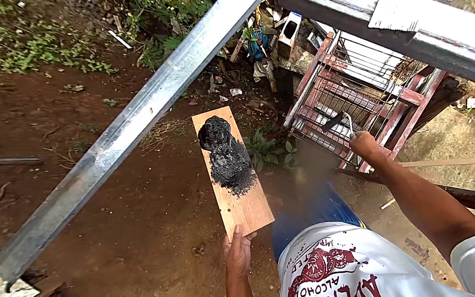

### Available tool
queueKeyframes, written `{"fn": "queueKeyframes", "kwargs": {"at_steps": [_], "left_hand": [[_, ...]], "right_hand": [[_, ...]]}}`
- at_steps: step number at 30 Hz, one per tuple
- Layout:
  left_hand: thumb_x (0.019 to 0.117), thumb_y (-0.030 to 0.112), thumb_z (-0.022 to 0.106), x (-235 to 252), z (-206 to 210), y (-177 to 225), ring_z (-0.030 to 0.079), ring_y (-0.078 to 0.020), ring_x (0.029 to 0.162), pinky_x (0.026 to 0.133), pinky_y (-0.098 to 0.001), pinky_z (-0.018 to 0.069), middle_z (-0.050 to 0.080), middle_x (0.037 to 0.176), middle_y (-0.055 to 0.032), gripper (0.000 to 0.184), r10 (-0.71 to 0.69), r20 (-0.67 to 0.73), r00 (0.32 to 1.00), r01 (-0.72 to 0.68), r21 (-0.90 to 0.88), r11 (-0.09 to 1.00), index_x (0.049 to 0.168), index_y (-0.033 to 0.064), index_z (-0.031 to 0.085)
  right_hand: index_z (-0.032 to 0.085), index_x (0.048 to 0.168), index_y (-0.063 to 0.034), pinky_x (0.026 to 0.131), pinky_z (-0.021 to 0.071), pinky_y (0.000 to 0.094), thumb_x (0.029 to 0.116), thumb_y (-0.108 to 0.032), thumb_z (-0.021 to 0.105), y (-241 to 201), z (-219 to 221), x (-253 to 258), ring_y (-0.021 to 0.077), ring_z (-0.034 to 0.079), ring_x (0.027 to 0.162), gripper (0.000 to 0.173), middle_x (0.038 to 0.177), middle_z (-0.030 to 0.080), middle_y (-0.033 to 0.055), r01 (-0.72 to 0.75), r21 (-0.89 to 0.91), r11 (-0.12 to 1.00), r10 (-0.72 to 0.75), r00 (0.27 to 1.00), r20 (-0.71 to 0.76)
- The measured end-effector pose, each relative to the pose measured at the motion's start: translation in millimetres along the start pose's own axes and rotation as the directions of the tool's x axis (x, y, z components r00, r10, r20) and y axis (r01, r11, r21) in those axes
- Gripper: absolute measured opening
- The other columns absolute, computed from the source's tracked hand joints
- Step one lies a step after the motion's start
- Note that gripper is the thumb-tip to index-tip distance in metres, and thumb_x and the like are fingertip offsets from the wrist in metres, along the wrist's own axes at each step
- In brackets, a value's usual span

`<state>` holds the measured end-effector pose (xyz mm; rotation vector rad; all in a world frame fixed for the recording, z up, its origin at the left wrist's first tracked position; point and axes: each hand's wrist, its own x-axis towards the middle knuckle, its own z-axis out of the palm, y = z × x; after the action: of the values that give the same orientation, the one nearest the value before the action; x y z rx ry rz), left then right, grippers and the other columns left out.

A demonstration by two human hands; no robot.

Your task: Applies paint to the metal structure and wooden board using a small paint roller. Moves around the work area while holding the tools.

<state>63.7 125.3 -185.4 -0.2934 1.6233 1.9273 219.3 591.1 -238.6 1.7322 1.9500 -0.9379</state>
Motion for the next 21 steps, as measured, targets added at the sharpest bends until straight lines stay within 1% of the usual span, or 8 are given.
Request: {"fn": "queueKeyframes", "kwargs": {"at_steps": [3, 4, 7, 9, 12, 15, 17, 21], "left_hand": [[0.1019, 0.021, 0.058, 0, 0, -1, 0.076, -0.0249, 0.085, 0.067, -0.0400, 0.0654, 0.072, 0.110, -0.0151, 0.040, 0.002, 0.004, 1.000, -0.002, -0.007, 1.000, 0.133, 0.0009, 0.045], [0.1019, 0.021, 0.058, 0, 1, -1, 0.076, -0.0246, 0.086, 0.067, -0.0399, 0.0654, 0.072, 0.110, -0.0148, 0.039, 0.001, 0.004, 1.000, -0.001, -0.006, 1.000, 0.133, 0.0011, 0.045], [0.1016, 0.020, 0.058, 0, 3, -2, 0.076, -0.0244, 0.085, 0.066, -0.0393, 0.0653, 0.073, 0.109, -0.0152, 0.038, -0.002, 0.007, 1.000, 0.002, -0.009, 1.000, 0.132, 0.0001, 0.047], [0.1015, 0.019, 0.058, 0, 2, -2, 0.076, -0.0248, 0.084, 0.066, -0.0394, 0.0654, 0.073, 0.109, -0.0159, 0.038, 0.000, 0.013, 1.000, 0.000, -0.003, 1.000, 0.132, -0.0004, 0.047], [0.1008, 0.020, 0.060, -1, 0, -2, 0.076, -0.0253, 0.085, 0.066, -0.0401, 0.0654, 0.073, 0.109, -0.0160, 0.039, 0.000, 0.006, 1.000, 0.000, -0.007, 1.000, 0.132, 0.0001, 0.047], [0.1012, 0.021, 0.060, -1, -4, -4, 0.076, -0.0255, 0.085, 0.066, -0.0401, 0.0654, 0.072, 0.110, -0.0157, 0.040, 0.010, 0.007, 1.000, -0.009, -0.012, 1.000, 0.133, 0.0015, 0.047], [0.1013, 0.022, 0.060, 0, -4, -4, 0.076, -0.0252, 0.087, 0.067, -0.0401, 0.0653, 0.072, 0.111, -0.0156, 0.040, 0.010, 0.013, 1.000, -0.010, -0.010, 1.000, 0.134, 0.0019, 0.047], [0.1010, 0.021, 0.061, 0, -7, -3, 0.076, -0.0253, 0.085, 0.067, -0.0403, 0.0655, 0.072, 0.110, -0.0157, 0.039, 0.010, -0.001, 1.000, -0.010, -0.015, 1.000, 0.132, 0.0011, 0.048]], "right_hand": [[0.065, 0.091, 0.0063, 0.078, 0.0473, 0.0677, 0.1083, -0.027, 0.045, 7, -11, -2, 0.0461, 0.064, 0.091, 0.043, 0.093, 0.065, 0.0297, 0.030, 0.107, 0.994, -0.030, 1.000, 0.004], [0.066, 0.092, 0.0060, 0.077, 0.0469, 0.0674, 0.1086, -0.028, 0.044, 6, -15, -1, 0.0456, 0.064, 0.090, 0.043, 0.093, 0.065, 0.0293, 0.035, 0.123, 0.992, -0.034, 0.999, -0.011], [0.068, 0.100, 0.0063, 0.085, 0.0482, 0.0697, 0.1101, -0.028, 0.041, -3, -19, 4, 0.0489, 0.066, 0.102, 0.045, 0.104, 0.067, 0.0320, 0.010, 0.086, 0.996, -0.007, 0.999, -0.032], [0.067, 0.099, 0.0074, 0.085, 0.0476, 0.0698, 0.1093, -0.027, 0.042, -2, -9, 8, 0.0491, 0.065, 0.102, 0.044, 0.104, 0.066, 0.0323, -0.007, 0.083, 0.997, 0.007, 1.000, 0.001], [0.070, 0.104, 0.0043, 0.088, 0.0472, 0.0724, 0.1092, -0.030, 0.042, 0, -17, 3, 0.0498, 0.065, 0.108, 0.044, 0.110, 0.068, 0.0314, 0.001, -0.044, 0.999, 0.000, 1.000, 0.031], [0.069, 0.112, -0.0015, 0.086, 0.0502, 0.0713, 0.1099, -0.034, 0.038, -15, -22, -2, 0.0492, 0.066, 0.110, 0.045, 0.113, 0.069, 0.0290, 0.045, -0.200, 0.979, -0.049, 0.999, -0.016], [0.068, 0.112, -0.0030, 0.083, 0.0519, 0.0697, 0.1094, -0.035, 0.038, -20, -17, -2, 0.0479, 0.067, 0.109, 0.043, 0.112, 0.070, 0.0276, 0.035, -0.248, 0.968, -0.044, 0.999, -0.030], [0.070, 0.108, -0.0012, 0.082, 0.0507, 0.0728, 0.1056, -0.031, 0.047, -16, -19, 5, 0.0497, 0.067, 0.107, 0.038, 0.111, 0.070, 0.0295, 0.016, -0.291, 0.957, -0.017, 1.000, 0.000]]}}
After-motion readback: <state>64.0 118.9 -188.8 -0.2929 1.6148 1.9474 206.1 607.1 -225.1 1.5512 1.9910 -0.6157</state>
